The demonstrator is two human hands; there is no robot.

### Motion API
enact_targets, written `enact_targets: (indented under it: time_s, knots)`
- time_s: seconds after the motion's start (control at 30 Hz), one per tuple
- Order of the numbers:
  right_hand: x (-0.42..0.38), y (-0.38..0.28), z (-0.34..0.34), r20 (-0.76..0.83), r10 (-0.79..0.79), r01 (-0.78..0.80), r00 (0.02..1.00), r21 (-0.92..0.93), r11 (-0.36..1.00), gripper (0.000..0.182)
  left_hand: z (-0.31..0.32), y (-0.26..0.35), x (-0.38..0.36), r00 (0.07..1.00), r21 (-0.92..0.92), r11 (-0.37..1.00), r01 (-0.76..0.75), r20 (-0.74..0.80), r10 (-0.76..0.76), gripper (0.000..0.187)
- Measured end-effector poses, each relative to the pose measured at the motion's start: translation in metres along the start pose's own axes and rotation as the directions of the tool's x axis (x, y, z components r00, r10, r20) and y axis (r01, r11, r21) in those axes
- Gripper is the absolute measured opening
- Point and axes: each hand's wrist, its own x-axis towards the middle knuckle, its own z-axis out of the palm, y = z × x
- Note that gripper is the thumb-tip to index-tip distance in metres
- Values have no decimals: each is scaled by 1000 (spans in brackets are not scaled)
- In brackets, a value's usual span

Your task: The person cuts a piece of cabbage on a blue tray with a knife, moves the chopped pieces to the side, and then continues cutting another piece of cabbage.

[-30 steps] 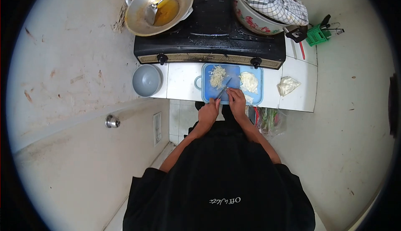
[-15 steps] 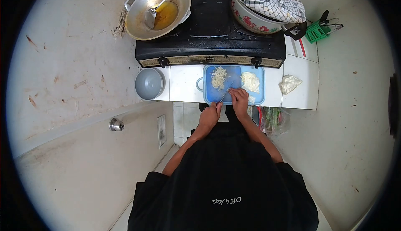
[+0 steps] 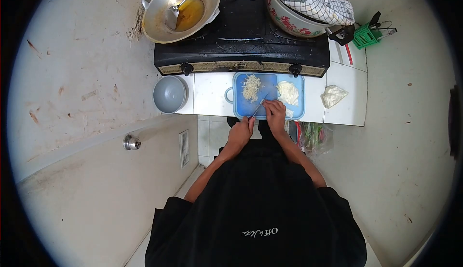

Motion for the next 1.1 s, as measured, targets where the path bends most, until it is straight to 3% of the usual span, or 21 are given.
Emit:
enact_targets:
  time_s: [0.37,0.57,0.83,1.1]
  knots:
    - [0,-3,-1,2,-2,2,1000,-36,999,16,8,-1,10,999,151,988,-12,-41,19,46]
    - [0,-8,-3,-7,0,-1,1000,-81,997,15,2,-3,15,988,142,990,-4,-153,26,46]
    - [-1,-3,-2,-12,15,-15,1000,-38,999,16,3,-2,3,999,51,998,23,-25,-22,47]
    - [0,-4,-3,-13,27,-27,1000,-23,999,14,1,3,-2,1000,31,999,27,-7,-27,48]
